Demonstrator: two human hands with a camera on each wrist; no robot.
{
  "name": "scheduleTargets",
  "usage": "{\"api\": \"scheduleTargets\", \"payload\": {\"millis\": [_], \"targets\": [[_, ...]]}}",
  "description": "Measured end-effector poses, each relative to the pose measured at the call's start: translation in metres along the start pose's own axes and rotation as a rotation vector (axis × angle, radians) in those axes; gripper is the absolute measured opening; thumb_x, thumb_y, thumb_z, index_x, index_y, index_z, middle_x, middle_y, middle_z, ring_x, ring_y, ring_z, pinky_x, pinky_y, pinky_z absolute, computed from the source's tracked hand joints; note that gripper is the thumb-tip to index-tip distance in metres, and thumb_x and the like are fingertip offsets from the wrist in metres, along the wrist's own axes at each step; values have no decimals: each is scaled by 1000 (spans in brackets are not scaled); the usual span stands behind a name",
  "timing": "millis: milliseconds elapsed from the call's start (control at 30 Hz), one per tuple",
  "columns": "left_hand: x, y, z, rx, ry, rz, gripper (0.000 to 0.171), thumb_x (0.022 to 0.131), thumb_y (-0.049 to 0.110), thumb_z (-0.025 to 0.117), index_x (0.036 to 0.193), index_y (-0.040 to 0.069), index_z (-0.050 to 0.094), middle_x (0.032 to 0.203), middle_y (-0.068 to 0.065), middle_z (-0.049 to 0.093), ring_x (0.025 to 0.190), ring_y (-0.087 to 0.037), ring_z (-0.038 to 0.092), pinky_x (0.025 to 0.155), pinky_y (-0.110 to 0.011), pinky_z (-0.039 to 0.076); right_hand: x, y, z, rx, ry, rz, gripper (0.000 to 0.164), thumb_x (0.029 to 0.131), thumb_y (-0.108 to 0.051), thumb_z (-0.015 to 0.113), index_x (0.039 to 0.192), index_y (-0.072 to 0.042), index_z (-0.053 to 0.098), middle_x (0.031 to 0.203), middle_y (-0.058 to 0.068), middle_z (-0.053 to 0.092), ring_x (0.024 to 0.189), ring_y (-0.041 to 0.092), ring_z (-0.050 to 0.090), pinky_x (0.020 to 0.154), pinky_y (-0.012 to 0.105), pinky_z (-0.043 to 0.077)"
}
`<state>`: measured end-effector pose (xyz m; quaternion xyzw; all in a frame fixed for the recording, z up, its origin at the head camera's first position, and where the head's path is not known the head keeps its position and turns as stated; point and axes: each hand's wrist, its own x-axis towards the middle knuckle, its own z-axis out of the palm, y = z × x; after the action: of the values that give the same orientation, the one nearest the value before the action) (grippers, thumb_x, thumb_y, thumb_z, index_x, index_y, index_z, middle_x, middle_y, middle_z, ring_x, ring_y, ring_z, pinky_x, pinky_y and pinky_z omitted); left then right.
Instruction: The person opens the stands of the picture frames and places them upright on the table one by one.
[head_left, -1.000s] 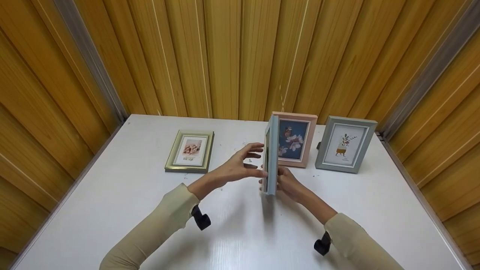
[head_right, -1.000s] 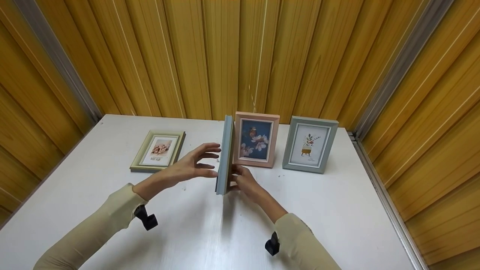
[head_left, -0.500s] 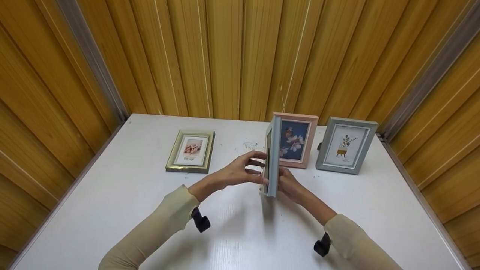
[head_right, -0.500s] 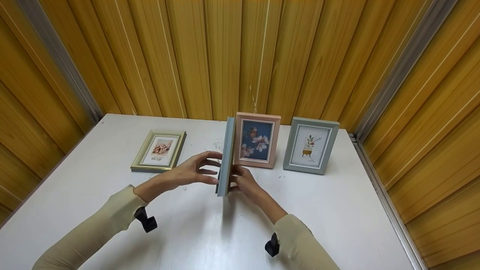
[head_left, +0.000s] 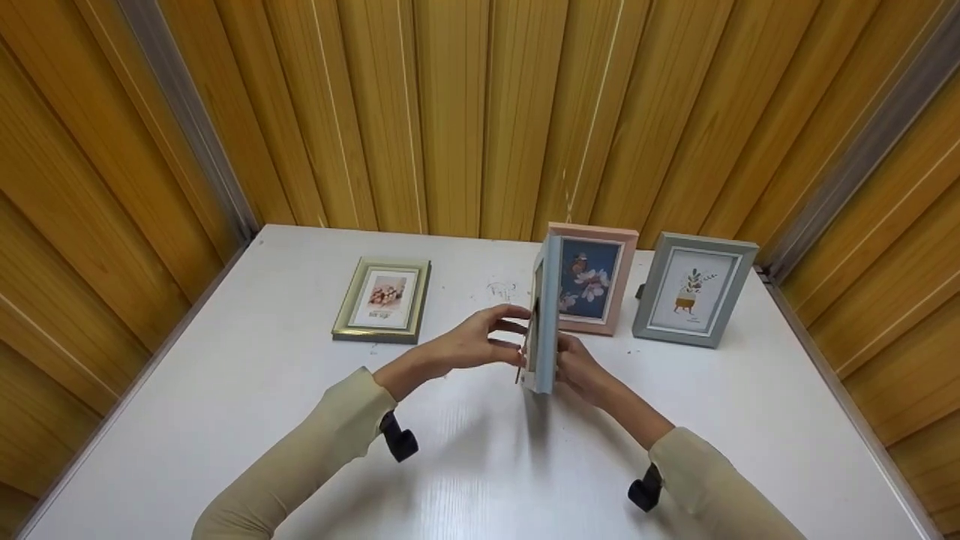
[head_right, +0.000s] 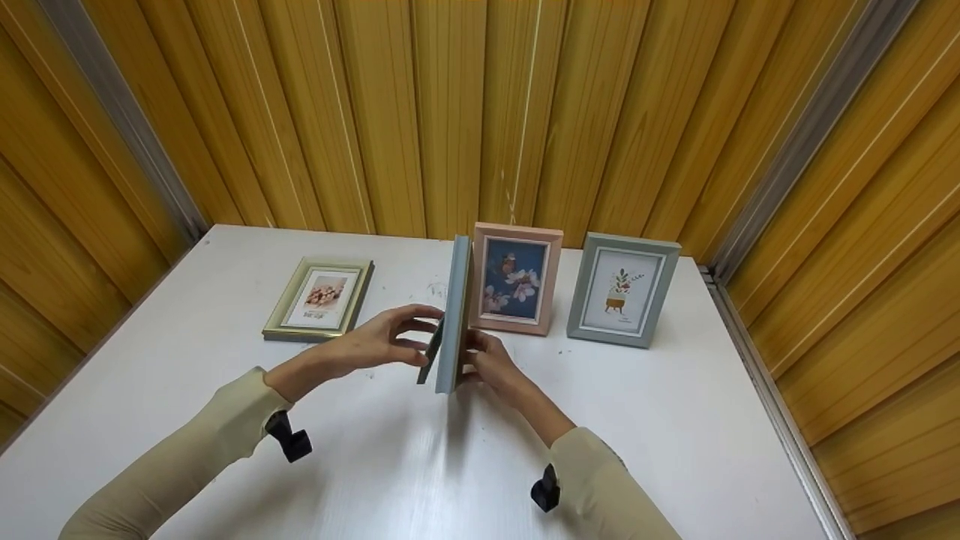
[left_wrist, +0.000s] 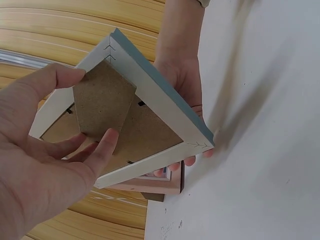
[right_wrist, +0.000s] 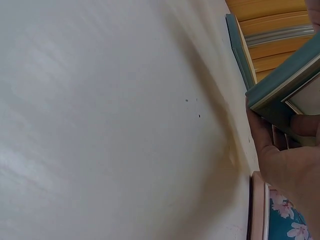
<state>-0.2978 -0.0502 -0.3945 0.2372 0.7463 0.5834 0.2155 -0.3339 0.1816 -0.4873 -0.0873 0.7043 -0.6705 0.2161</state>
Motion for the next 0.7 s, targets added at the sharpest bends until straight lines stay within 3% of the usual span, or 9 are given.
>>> {"api": "scheduleTargets", "payload": {"millis": [300,567,700], "targets": [[-1,4,-8,106,40,10,59,89,8,58,147,5,52,148,-13,55,139,-30,51,112,-46,46,0,3,-1,14,-23,-27,54,98,-8,51,148,11,38,117,6,70,100,12,73,92,33,58],[-3,4,-18,134,-7,25,58,91,5,47,149,4,50,144,-17,56,125,-31,54,97,-37,49,-3,4,-4,15,-37,-44,53,101,-11,55,149,7,39,114,4,70,102,14,72,99,38,56],[-3,3,-21,150,-32,31,56,94,7,44,150,4,50,142,-18,57,119,-28,53,93,-32,47,-5,5,-4,21,-84,-66,50,106,-16,52,148,6,38,113,2,69,103,15,71,100,40,56]]}}
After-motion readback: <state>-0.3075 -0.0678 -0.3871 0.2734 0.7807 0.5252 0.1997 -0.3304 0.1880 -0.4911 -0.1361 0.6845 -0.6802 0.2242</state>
